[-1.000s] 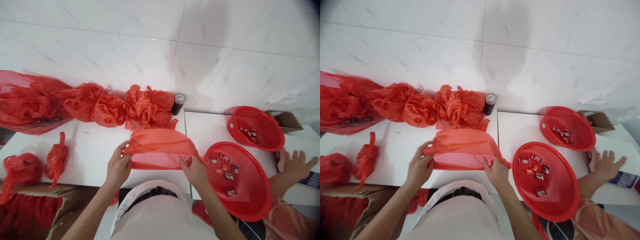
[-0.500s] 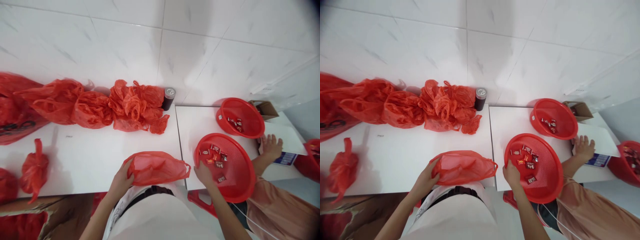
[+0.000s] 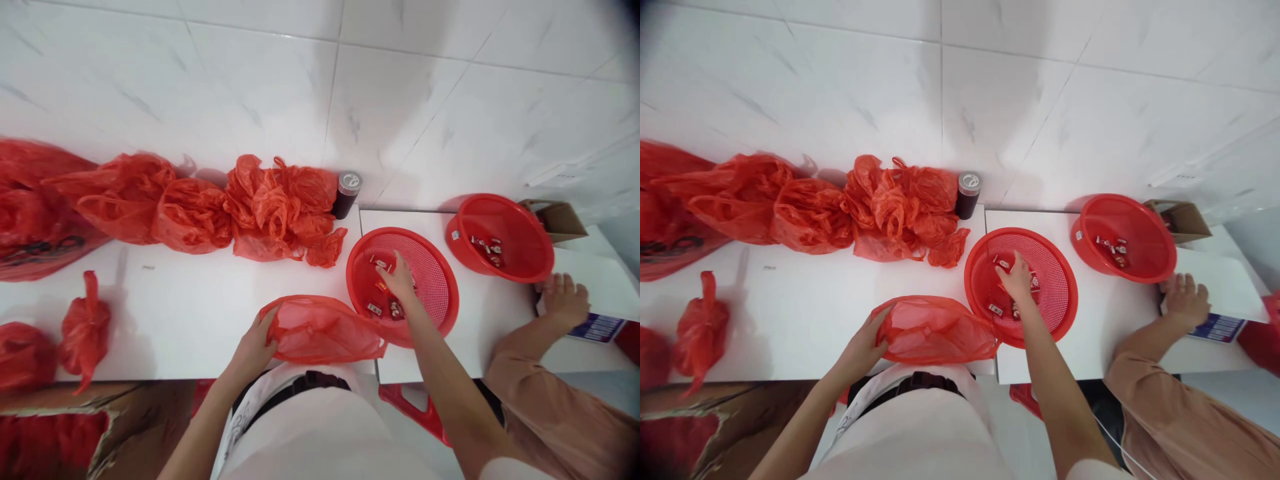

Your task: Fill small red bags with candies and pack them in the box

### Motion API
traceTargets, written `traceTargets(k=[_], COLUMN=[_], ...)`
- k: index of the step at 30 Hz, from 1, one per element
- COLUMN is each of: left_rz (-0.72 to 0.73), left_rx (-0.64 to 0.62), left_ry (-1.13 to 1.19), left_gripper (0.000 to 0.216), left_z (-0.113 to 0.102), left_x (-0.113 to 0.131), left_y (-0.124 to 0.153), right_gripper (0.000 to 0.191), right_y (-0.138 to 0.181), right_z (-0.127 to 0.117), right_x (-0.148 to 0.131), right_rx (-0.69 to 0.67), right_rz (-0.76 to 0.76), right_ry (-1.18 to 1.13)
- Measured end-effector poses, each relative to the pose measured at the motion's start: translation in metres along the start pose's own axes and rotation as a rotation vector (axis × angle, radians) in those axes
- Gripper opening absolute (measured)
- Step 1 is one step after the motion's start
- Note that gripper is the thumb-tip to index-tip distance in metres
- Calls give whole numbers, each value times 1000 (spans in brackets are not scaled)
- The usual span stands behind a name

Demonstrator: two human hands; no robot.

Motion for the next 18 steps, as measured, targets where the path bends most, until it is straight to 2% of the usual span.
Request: traceTargets(k=[3,6,8,12,18], left_rz=[-19,2,4,-10,5], left_rx=[-10,-22,-23,34,134], left_ry=[14,37,47,21,33], left_gripper=[76,73,67,55,54], left_z=[1,3,4,4,4], left_x=[-6,-7,-7,-9,-15], left_y=[1,0,-1,-4,-5], right_gripper=[103,104,92,45,33], right_y=[-13,-12,-8,4,8], right_z=[5,21,31,43,33], right_x=[46,69,68,54,43], right_rx=[-169,-250,-192,-85,-83], right_rz=[240,291,225,27,32], right_ry=[145,225,274,257,110])
Point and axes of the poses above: each hand's wrist, its own y-axis away from the middle knuckle, its own z-axis out of the palm, x = y × z, the point moved 5 cm from there along -y, towards the middle knuckle, and after that the axes turned 15 degrees about -x, right-handed, at the moved point
